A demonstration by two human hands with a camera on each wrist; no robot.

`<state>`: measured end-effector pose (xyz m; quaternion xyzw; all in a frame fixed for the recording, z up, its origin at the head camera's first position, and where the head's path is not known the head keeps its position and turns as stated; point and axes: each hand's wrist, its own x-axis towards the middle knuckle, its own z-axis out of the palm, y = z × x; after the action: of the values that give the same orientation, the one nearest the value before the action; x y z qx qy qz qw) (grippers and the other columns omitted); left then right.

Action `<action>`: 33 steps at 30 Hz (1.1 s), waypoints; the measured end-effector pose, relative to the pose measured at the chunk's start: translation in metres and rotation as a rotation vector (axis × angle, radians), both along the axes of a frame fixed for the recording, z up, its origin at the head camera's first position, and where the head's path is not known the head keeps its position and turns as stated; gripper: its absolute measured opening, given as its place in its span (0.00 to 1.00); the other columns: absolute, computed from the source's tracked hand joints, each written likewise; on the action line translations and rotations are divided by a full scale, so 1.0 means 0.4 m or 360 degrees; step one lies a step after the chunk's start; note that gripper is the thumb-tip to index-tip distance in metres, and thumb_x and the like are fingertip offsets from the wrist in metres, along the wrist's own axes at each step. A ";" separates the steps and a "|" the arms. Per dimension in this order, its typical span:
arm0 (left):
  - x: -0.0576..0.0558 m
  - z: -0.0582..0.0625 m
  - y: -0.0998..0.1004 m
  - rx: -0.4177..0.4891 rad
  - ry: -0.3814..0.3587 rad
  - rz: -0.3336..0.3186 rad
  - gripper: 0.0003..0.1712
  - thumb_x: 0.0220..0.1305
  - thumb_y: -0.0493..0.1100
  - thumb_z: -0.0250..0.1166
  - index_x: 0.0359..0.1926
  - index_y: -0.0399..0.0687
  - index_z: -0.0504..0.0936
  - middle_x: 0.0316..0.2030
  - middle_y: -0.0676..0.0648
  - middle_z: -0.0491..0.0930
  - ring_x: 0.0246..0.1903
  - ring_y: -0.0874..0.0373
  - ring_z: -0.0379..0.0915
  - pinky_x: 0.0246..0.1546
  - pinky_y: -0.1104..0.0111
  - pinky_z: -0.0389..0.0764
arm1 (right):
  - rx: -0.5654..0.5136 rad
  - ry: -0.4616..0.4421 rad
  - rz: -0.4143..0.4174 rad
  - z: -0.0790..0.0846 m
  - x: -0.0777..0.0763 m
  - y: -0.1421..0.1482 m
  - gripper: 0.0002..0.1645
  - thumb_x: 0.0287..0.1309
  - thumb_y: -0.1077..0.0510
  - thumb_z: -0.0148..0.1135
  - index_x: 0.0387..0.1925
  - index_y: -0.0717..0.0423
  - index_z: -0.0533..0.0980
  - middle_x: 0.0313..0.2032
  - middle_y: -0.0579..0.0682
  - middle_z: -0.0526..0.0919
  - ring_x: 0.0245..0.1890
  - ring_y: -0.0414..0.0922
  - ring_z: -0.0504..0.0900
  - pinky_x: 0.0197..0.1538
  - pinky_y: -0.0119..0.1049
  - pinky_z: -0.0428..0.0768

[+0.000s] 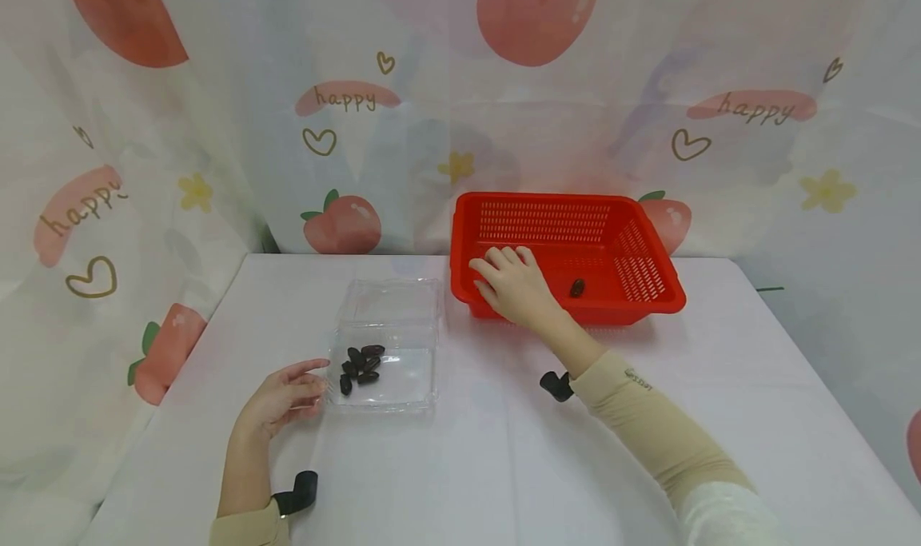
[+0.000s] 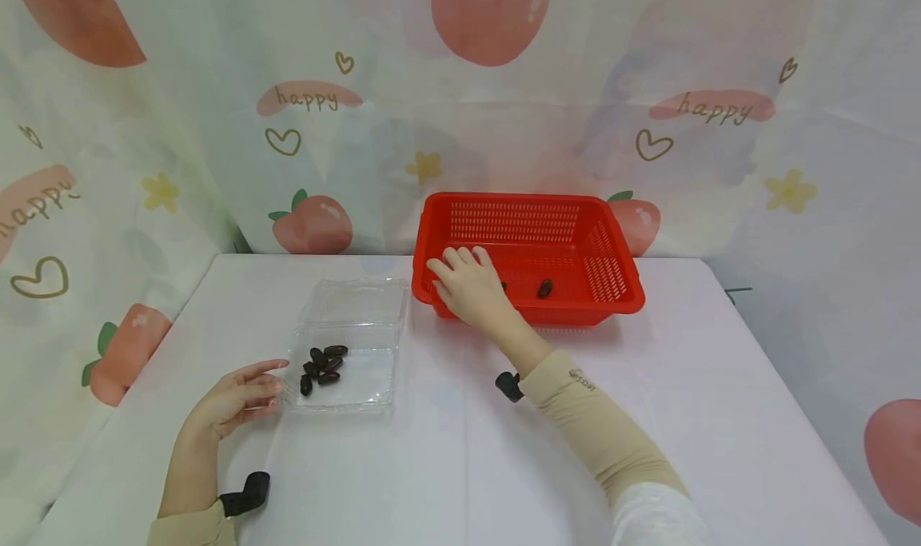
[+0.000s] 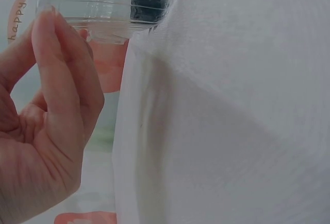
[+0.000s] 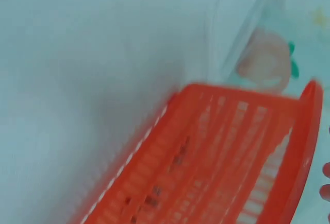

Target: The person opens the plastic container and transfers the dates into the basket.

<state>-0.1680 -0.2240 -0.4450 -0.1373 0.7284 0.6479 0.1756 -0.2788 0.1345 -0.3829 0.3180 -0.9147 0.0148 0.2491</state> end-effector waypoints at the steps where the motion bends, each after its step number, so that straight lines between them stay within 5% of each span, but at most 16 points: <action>1: -0.001 -0.001 -0.001 0.0002 0.0001 -0.0004 0.31 0.57 0.35 0.63 0.62 0.38 0.65 0.31 0.52 0.74 0.27 0.61 0.73 0.28 0.74 0.79 | 0.0008 0.0006 0.0021 -0.002 0.007 -0.011 0.16 0.55 0.54 0.61 0.46 0.50 0.75 0.37 0.51 0.74 0.41 0.49 0.71 0.49 0.45 0.66; 7: -0.001 -0.004 -0.003 -0.0001 0.0001 -0.0004 0.31 0.57 0.37 0.64 0.62 0.39 0.65 0.31 0.52 0.74 0.28 0.60 0.73 0.28 0.74 0.79 | 0.0016 0.0071 0.0160 -0.017 0.042 -0.075 0.14 0.55 0.54 0.61 0.44 0.49 0.76 0.36 0.49 0.74 0.39 0.46 0.71 0.49 0.42 0.66; 17: -0.001 -0.005 -0.004 0.0012 -0.0001 -0.0004 0.31 0.57 0.36 0.64 0.62 0.38 0.65 0.31 0.52 0.75 0.28 0.60 0.73 0.29 0.74 0.79 | -0.0039 -0.0039 0.0225 -0.054 0.071 -0.159 0.14 0.55 0.53 0.61 0.45 0.45 0.75 0.36 0.46 0.74 0.40 0.44 0.71 0.47 0.39 0.66; 33: 0.003 0.000 -0.003 0.0064 -0.0007 -0.0005 0.33 0.56 0.37 0.64 0.63 0.37 0.64 0.31 0.53 0.74 0.27 0.61 0.73 0.28 0.74 0.79 | 0.0305 -0.0221 0.0346 -0.124 0.121 -0.284 0.17 0.59 0.47 0.56 0.50 0.41 0.73 0.40 0.43 0.74 0.44 0.42 0.70 0.51 0.37 0.65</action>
<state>-0.1669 -0.2253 -0.4450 -0.1342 0.7151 0.6617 0.1809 -0.2303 0.0208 -0.4325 0.4356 -0.8871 -0.0238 0.1509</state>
